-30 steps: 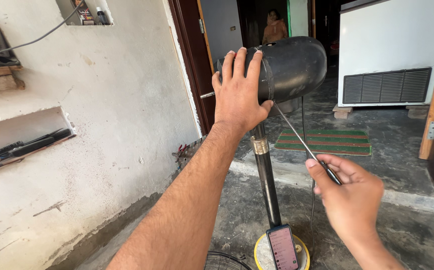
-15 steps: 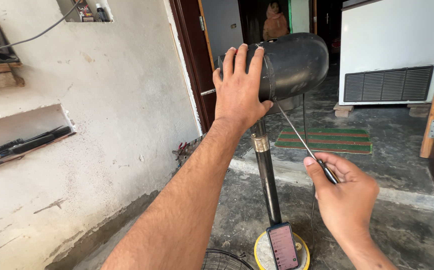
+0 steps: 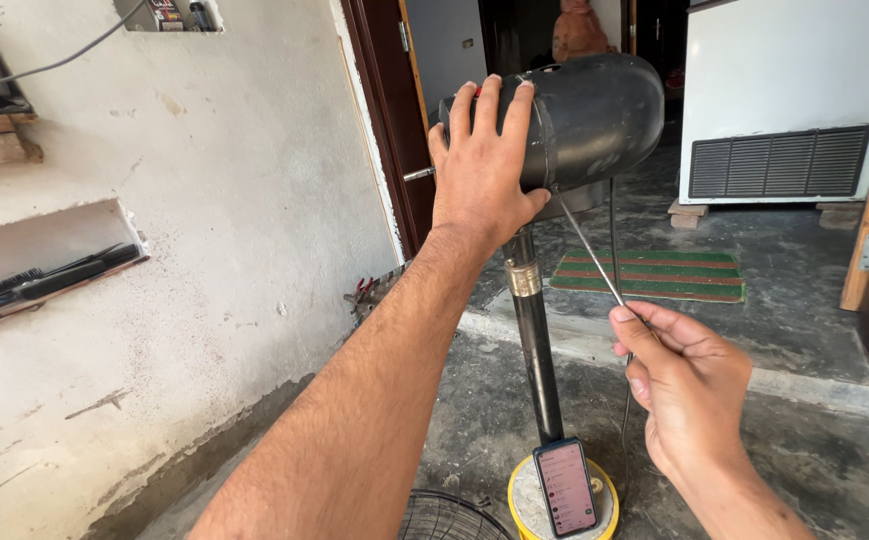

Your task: The person uses a screwdriver to remove screws from the rear housing of a standing electric fan, then detaches the rear grille. They reattach the rear grille and tighten the screws to secure it. The person handles the fan housing, grille, and screws throughout the process.

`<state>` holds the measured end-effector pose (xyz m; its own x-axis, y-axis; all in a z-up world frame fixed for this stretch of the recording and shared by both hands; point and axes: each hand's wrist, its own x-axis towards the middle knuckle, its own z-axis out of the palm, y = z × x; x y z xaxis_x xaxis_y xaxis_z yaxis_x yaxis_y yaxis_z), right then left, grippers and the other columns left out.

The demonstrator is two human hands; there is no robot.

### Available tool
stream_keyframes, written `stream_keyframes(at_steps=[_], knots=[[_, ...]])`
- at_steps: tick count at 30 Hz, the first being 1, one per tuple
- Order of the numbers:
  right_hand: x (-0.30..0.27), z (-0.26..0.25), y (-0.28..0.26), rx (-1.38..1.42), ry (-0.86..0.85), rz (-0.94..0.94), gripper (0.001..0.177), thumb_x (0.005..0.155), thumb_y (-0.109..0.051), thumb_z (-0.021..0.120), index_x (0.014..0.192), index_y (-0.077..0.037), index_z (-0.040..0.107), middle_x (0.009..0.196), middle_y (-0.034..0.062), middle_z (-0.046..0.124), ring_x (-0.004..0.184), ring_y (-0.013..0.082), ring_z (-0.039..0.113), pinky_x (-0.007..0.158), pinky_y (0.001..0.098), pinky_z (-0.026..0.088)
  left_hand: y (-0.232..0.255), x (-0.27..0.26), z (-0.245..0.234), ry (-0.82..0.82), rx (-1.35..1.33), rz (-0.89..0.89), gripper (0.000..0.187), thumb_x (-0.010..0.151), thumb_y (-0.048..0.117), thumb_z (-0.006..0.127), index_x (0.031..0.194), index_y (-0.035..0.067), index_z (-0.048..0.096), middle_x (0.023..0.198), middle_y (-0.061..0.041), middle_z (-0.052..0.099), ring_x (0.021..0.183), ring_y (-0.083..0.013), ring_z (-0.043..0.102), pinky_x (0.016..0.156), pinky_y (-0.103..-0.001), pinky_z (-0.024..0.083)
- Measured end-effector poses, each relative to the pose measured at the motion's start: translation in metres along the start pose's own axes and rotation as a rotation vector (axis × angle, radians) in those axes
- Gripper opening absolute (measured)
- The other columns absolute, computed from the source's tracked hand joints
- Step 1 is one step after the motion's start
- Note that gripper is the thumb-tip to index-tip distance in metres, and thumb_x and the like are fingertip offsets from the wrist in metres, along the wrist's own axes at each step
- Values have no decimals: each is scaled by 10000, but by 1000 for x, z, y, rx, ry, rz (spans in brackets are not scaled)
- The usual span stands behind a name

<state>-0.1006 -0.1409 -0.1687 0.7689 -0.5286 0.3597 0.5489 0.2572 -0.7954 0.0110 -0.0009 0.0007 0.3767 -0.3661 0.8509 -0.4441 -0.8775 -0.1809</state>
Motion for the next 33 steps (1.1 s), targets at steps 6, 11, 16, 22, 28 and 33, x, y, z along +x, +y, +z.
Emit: stream_keyframes(at_steps=[6, 11, 16, 22, 28, 33], knots=[[-3, 3, -2, 64, -34, 53, 249, 880, -74, 760, 1107, 29, 747, 797, 64, 653, 498, 50, 454, 415, 195, 286, -2, -1, 6, 21, -15, 10, 1148, 628, 364, 963, 1536, 185, 283, 1599, -154, 252, 1509, -374, 192, 1170, -670, 250], [-10, 0, -1, -273, -137, 81, 293, 949, -179, 656, 1176, -5, 718, 785, 89, 664, 491, 103, 502, 414, 244, 352, -4, -5, 10, 91, -15, 21, 1159, 621, 363, 962, 1545, 202, 282, 1609, -140, 250, 1518, -366, 193, 1172, -666, 276], [-31, -20, 17, -349, -238, 201, 316, 981, -205, 575, 1215, -7, 652, 859, 118, 684, 586, 152, 598, 495, 292, 443, -1, -24, 19, 159, 6, 39, 1101, 684, 273, 918, 1575, 207, 273, 1655, -98, 212, 1560, -338, 163, 1191, -668, 307], [-45, -59, 51, -348, -225, 375, 293, 994, -177, 545, 1209, 8, 618, 888, 154, 697, 632, 199, 630, 503, 336, 445, -5, -53, 31, 204, -38, 112, 929, 732, 186, 872, 1532, 240, 402, 1679, -115, 188, 1580, -342, 152, 1198, -649, 334], [-50, -108, 98, -426, -181, 451, 277, 1010, -203, 575, 1194, -3, 634, 886, 156, 707, 634, 209, 634, 499, 353, 444, -8, -67, 35, 271, -93, 138, 837, 773, 166, 852, 1509, 219, 455, 1603, -119, 297, 1533, -348, 252, 1183, -611, 349], [-73, -167, 170, -521, -187, 540, 237, 959, -168, 607, 1088, 17, 681, 872, 160, 728, 649, 222, 660, 511, 358, 487, -1, -105, 40, 270, -226, 142, 759, 826, 171, 848, 1491, 206, 483, 1594, -116, 347, 1530, -351, 302, 1162, -566, 365]])
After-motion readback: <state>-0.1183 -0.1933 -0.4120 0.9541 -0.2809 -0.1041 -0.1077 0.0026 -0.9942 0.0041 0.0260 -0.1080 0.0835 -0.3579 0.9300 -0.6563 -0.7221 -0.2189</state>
